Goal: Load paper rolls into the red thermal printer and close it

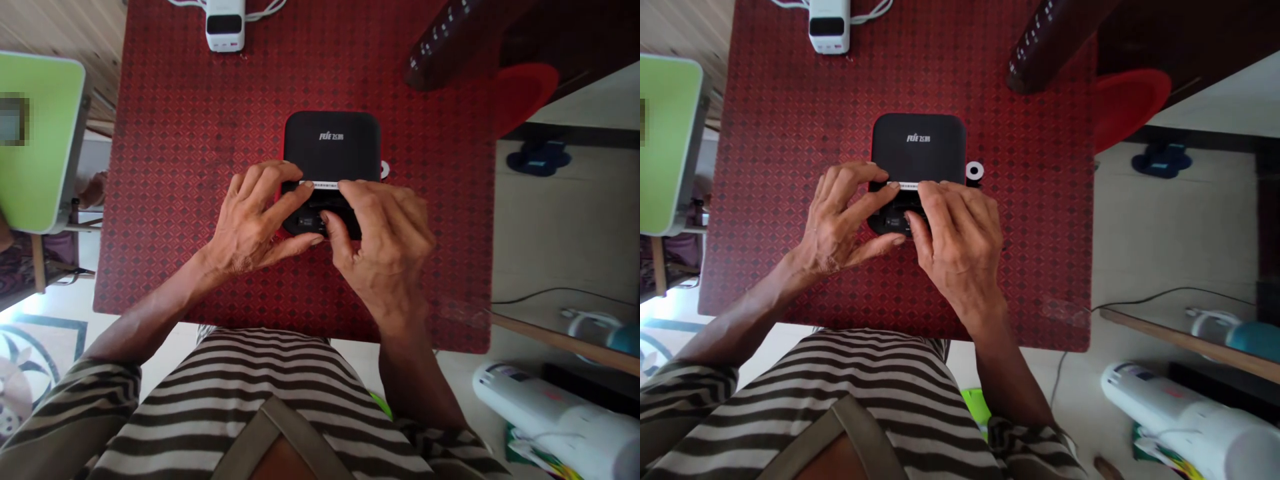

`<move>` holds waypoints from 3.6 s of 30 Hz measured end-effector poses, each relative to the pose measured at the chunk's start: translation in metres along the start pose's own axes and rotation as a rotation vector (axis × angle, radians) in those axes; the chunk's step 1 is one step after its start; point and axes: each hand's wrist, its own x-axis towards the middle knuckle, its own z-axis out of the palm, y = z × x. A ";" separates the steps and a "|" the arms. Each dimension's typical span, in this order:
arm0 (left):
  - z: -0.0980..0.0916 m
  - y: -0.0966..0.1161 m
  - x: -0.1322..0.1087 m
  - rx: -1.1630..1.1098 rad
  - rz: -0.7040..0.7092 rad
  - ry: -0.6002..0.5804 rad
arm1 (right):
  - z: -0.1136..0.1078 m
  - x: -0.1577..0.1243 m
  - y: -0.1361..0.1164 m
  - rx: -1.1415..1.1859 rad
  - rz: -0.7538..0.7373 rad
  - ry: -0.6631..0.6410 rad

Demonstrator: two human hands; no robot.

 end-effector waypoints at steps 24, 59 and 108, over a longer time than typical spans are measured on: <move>0.036 0.006 -0.014 -0.621 -0.471 0.257 | 0.038 -0.037 0.017 0.233 0.222 0.342; 0.079 -0.014 -0.011 -0.646 -0.454 0.312 | 0.047 -0.029 0.038 0.232 0.117 0.383; 0.048 0.036 -0.040 -0.579 -0.408 0.339 | 0.008 0.063 0.035 0.198 -0.158 -0.121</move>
